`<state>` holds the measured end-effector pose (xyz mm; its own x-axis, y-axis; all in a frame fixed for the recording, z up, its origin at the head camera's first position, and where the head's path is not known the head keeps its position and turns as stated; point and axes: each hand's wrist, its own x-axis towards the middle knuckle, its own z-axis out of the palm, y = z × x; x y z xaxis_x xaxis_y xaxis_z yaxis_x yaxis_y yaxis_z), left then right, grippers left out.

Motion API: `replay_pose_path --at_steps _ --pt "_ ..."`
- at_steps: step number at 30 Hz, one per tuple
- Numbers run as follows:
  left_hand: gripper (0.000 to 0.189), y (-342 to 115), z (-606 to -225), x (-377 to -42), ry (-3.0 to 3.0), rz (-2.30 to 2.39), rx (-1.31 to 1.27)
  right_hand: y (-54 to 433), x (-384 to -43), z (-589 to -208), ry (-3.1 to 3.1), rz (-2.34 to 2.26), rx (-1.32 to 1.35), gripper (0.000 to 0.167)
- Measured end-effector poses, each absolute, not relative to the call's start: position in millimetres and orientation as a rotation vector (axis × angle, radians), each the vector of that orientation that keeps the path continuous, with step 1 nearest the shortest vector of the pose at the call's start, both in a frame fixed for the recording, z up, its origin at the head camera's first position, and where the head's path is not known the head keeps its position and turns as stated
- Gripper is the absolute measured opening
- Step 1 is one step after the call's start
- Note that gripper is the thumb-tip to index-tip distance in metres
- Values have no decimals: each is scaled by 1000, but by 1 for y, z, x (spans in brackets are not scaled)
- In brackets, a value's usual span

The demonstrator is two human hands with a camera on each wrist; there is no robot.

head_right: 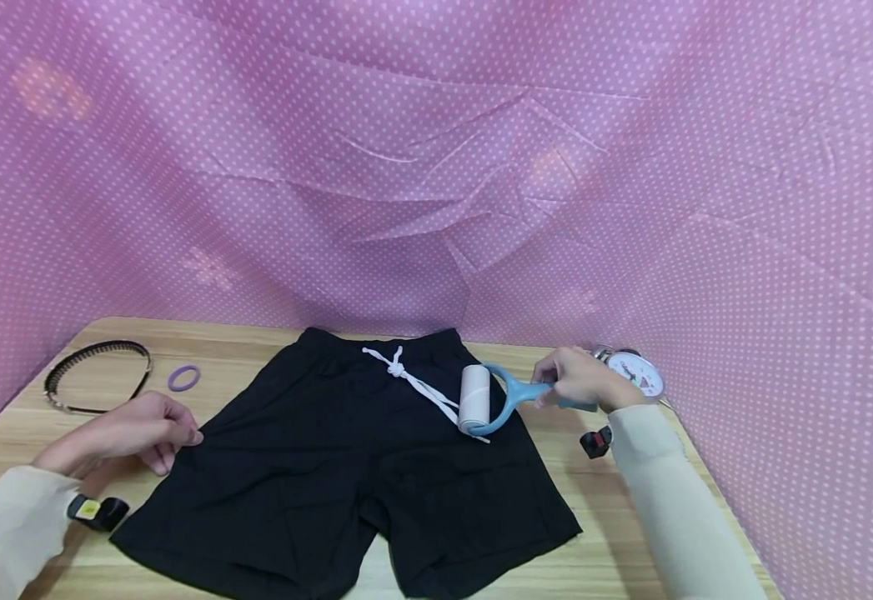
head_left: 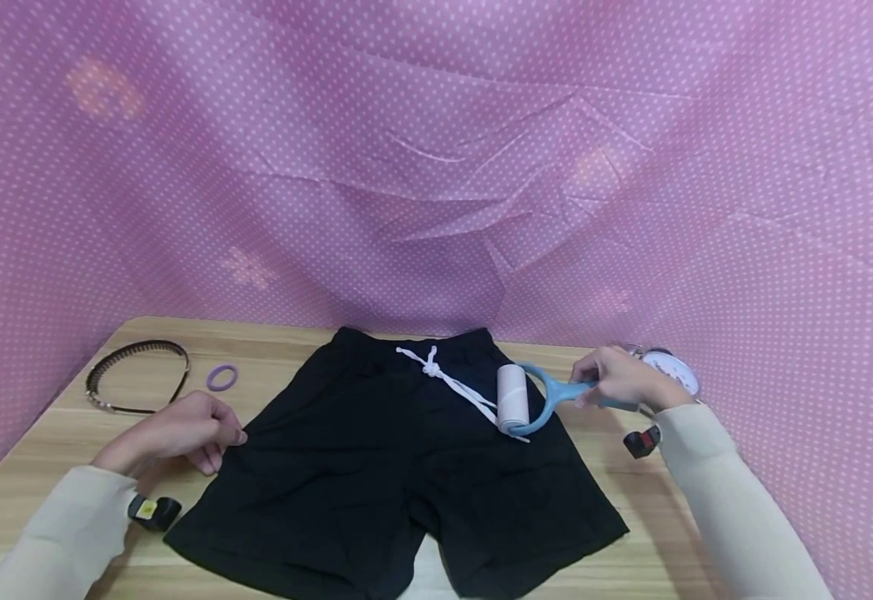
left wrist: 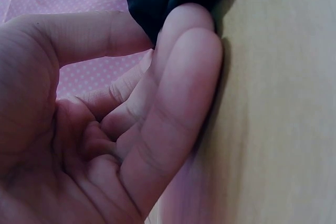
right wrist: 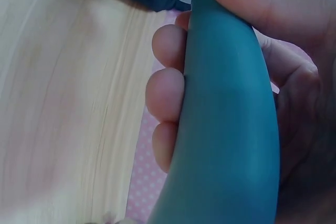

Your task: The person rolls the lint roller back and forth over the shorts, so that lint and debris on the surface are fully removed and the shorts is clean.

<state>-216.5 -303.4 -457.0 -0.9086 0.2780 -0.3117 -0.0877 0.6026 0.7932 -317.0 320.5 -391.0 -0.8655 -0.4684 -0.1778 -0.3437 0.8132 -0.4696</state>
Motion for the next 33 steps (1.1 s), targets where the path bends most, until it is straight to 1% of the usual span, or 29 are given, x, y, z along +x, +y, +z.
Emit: replay_pose_path --at_steps 16,23,28,33 --pt "20 -304 -457 -217 2438 1222 169 353 -309 -383 2754 -508 -544 9" --pt "19 -303 -456 -216 2436 1226 155 366 -306 -379 2822 -400 -602 12" --pt "18 -302 -455 -216 2433 1227 162 378 -303 -377 2803 -424 -593 13" --pt "19 -303 -455 -216 2432 1234 174 386 -300 -375 2770 -468 -526 18"
